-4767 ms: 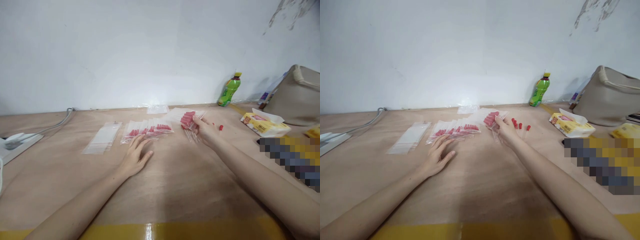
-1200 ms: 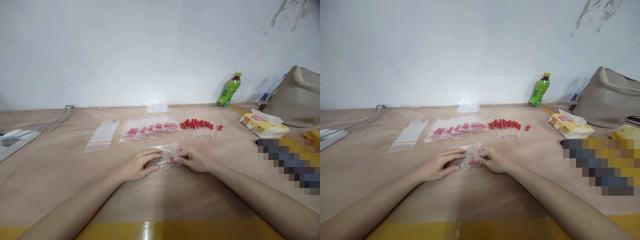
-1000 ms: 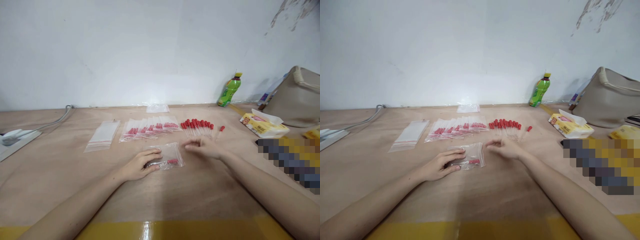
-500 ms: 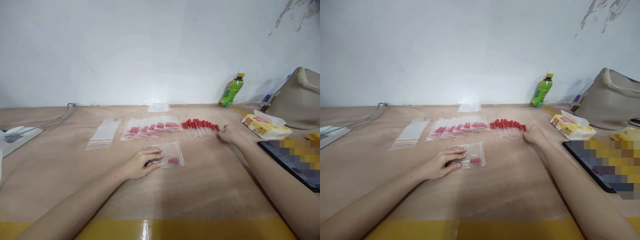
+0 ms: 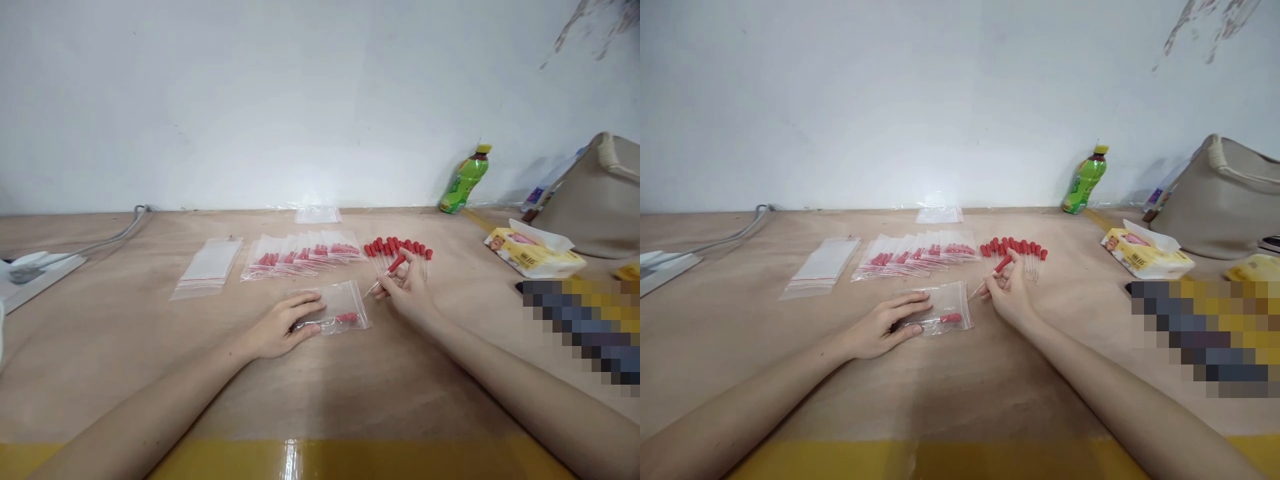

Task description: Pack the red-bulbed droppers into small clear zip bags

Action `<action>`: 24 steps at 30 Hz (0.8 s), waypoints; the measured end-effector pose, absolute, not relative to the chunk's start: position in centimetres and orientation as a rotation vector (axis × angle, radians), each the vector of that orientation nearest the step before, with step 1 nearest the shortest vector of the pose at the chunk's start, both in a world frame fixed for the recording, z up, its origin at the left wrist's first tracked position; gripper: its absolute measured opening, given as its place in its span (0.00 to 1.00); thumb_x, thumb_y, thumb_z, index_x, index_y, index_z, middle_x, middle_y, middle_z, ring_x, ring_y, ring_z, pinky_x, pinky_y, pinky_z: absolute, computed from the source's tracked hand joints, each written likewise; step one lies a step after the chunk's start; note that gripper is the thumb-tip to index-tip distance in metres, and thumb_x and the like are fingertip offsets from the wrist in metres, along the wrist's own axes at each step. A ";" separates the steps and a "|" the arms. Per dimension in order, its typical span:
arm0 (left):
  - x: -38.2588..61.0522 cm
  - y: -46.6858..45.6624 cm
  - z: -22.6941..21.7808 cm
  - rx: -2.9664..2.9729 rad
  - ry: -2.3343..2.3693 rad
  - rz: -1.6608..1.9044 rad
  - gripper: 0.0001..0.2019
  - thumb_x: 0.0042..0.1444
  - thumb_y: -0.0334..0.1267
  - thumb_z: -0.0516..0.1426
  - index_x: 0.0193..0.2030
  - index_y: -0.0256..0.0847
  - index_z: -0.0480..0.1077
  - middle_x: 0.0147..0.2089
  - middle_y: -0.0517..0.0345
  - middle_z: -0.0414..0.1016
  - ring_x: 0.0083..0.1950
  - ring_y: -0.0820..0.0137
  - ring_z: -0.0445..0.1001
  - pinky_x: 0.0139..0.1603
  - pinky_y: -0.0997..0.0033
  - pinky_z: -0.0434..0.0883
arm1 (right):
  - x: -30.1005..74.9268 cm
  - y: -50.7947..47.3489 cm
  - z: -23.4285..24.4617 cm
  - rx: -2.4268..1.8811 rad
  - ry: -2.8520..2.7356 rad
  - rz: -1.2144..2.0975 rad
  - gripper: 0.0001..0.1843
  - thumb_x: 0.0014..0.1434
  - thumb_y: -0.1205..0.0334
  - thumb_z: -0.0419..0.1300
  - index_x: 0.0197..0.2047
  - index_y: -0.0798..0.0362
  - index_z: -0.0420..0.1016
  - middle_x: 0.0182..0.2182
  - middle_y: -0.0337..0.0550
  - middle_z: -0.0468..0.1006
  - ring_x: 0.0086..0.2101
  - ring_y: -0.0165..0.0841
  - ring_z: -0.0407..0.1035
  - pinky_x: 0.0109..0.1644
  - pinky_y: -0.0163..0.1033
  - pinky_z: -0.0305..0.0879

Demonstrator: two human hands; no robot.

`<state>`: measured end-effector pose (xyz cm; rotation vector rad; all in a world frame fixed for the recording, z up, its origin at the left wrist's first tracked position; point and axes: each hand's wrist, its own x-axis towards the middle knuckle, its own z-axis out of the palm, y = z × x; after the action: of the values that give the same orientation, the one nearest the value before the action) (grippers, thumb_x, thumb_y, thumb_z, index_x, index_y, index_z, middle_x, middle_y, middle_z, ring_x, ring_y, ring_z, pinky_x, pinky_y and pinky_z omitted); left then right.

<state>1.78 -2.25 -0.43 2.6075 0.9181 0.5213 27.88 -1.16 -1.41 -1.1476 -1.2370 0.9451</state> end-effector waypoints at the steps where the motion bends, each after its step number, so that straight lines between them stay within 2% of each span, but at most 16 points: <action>1: 1.8 -2.3 -0.3 2.609 0.919 0.522 0.20 0.60 0.43 0.51 0.59 0.44 0.59 0.61 0.51 0.59 0.61 0.62 0.59 0.59 0.57 0.60 | 27.6 -1.4 -1.8 -1.133 -1.194 0.986 0.42 0.49 0.53 0.60 0.59 0.50 0.38 0.26 0.33 0.66 0.24 0.30 0.70 0.29 0.39 0.71; 7: 2.0 -2.5 0.2 2.587 0.905 0.550 0.23 0.60 0.43 0.51 0.61 0.43 0.54 0.59 0.51 0.62 0.59 0.61 0.61 0.58 0.57 0.62 | 27.0 -2.0 -2.5 -1.027 -1.106 1.351 0.23 0.49 0.49 0.60 0.44 0.51 0.58 0.30 0.40 0.72 0.28 0.30 0.71 0.37 0.43 0.71; 11: 2.0 -2.5 0.1 2.604 0.889 0.542 0.24 0.59 0.43 0.52 0.61 0.43 0.54 0.59 0.51 0.62 0.59 0.61 0.60 0.58 0.57 0.61 | 28.0 -1.8 -2.4 -1.104 -1.341 1.423 0.19 0.47 0.50 0.62 0.38 0.55 0.69 0.30 0.42 0.74 0.28 0.28 0.70 0.38 0.39 0.69; 14: 2.0 -2.4 0.1 2.611 0.897 0.527 0.25 0.59 0.44 0.52 0.61 0.43 0.53 0.59 0.50 0.61 0.59 0.61 0.60 0.58 0.56 0.61 | 28.9 -1.5 -2.1 -1.167 -1.546 1.401 0.20 0.47 0.51 0.62 0.38 0.57 0.72 0.25 0.39 0.73 0.24 0.25 0.66 0.32 0.35 0.66; 17: 2.0 -2.4 0.1 2.604 0.921 0.520 0.25 0.58 0.45 0.53 0.61 0.44 0.54 0.59 0.50 0.62 0.59 0.61 0.60 0.58 0.57 0.62 | 29.1 -1.4 -1.6 -1.240 -1.734 1.314 0.18 0.48 0.51 0.60 0.37 0.56 0.74 0.21 0.36 0.70 0.20 0.24 0.60 0.24 0.32 0.60; 21: 2.0 -2.4 0.2 2.601 0.927 0.531 0.26 0.58 0.46 0.53 0.61 0.44 0.54 0.59 0.51 0.62 0.59 0.61 0.61 0.57 0.57 0.62 | 28.2 -1.6 -1.4 -1.256 -1.861 1.032 0.12 0.48 0.56 0.59 0.34 0.55 0.76 0.20 0.37 0.69 0.20 0.24 0.57 0.23 0.32 0.55; 24: 2.1 -2.4 0.2 2.600 0.902 0.548 0.26 0.58 0.45 0.54 0.61 0.44 0.54 0.59 0.50 0.62 0.59 0.60 0.61 0.57 0.56 0.62 | 27.3 -1.9 -1.5 -1.206 -1.849 0.953 0.12 0.48 0.59 0.59 0.35 0.55 0.75 0.21 0.37 0.69 0.21 0.25 0.57 0.23 0.32 0.55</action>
<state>2.06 -2.40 0.17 2.6000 0.9017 0.5478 27.35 -1.90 -1.52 -1.2064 -1.8487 0.9525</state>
